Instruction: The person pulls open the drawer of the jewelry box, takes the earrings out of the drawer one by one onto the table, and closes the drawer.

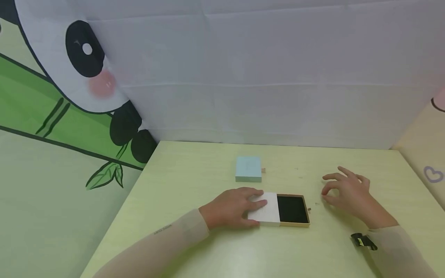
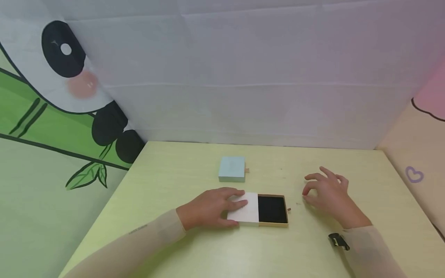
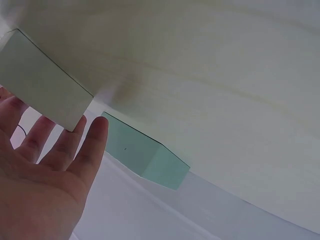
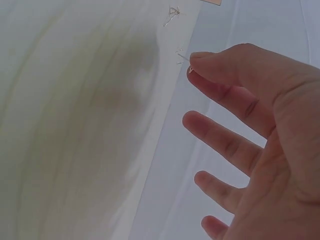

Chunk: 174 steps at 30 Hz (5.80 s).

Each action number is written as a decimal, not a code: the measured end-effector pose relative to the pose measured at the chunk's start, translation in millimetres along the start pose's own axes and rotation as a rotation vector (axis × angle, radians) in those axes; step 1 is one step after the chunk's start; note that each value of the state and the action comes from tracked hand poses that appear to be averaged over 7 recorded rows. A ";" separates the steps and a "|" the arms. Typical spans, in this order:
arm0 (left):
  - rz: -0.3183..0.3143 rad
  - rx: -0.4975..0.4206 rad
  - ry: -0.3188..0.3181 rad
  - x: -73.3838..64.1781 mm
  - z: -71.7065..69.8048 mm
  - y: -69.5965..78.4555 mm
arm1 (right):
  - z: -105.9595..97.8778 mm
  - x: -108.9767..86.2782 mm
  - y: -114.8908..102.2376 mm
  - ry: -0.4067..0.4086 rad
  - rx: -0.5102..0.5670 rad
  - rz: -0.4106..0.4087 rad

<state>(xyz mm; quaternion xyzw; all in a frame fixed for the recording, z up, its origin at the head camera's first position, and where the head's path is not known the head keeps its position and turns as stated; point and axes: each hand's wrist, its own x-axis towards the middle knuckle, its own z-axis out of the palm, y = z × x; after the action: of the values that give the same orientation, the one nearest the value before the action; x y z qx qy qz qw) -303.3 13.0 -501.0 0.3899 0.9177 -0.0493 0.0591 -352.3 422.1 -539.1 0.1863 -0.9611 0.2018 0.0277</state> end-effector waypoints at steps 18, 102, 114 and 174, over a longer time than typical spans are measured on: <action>0.035 -0.009 0.000 -9.2 4.8 -2.1 | 5.6 -10.2 -8.6 -0.045 -0.017 0.046; -0.002 -0.013 -0.008 -4.0 6.4 -3.7 | 10.2 -8.5 -51.1 -0.135 0.004 -0.102; -0.003 -0.012 -0.021 -6.9 5.2 -2.9 | 18.3 -10.2 -56.6 -0.094 -0.020 -0.136; 0.029 -0.013 -0.034 -25.1 7.2 -2.1 | 26.5 -30.5 -83.1 -0.081 -0.026 -0.105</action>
<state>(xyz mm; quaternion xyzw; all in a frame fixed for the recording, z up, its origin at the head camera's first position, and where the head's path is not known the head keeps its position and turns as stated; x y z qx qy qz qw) -287.1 -7.2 -504.3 0.4017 0.9111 -0.0490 0.0779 -292.6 351.6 -536.0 0.2439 -0.9530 0.1798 0.0019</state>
